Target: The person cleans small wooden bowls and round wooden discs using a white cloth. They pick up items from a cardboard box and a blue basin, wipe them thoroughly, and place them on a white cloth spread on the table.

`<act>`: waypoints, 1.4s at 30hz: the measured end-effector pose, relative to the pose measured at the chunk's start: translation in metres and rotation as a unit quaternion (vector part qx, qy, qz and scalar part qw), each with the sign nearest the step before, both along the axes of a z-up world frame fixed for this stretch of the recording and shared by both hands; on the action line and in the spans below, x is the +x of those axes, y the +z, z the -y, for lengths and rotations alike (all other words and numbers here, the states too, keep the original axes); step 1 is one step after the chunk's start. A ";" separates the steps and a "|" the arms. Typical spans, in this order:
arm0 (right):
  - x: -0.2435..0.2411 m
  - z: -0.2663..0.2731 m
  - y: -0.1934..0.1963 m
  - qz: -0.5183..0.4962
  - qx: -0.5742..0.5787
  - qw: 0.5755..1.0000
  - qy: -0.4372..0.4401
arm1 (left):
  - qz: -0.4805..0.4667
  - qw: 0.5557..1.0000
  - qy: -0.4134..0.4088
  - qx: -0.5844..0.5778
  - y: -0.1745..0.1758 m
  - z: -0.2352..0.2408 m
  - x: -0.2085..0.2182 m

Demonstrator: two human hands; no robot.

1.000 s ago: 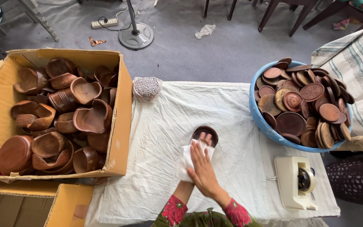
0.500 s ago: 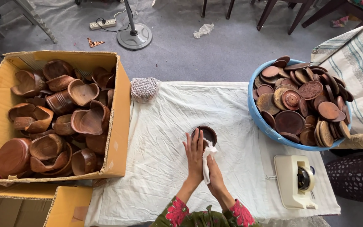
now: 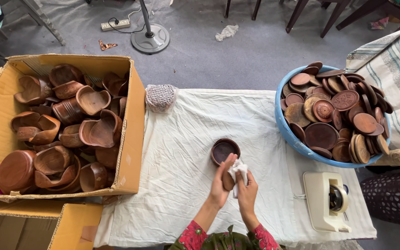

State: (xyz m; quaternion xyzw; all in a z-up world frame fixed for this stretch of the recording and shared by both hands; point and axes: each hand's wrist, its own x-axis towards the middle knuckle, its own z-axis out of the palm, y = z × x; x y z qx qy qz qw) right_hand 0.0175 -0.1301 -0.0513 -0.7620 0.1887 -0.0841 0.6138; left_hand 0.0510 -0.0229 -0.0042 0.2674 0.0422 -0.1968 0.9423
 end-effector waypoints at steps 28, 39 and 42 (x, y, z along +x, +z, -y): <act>-0.034 -0.006 -0.017 -0.145 0.628 0.764 0.011 | 0.480 0.187 0.024 0.857 -0.063 -0.010 -0.030; -0.060 0.058 -0.099 -0.141 0.385 0.900 -0.148 | 0.425 0.673 -0.177 0.579 -0.069 -0.034 -0.062; -0.057 0.059 -0.106 -0.094 0.319 0.933 -0.135 | 0.440 0.654 -0.153 0.596 -0.037 -0.037 -0.053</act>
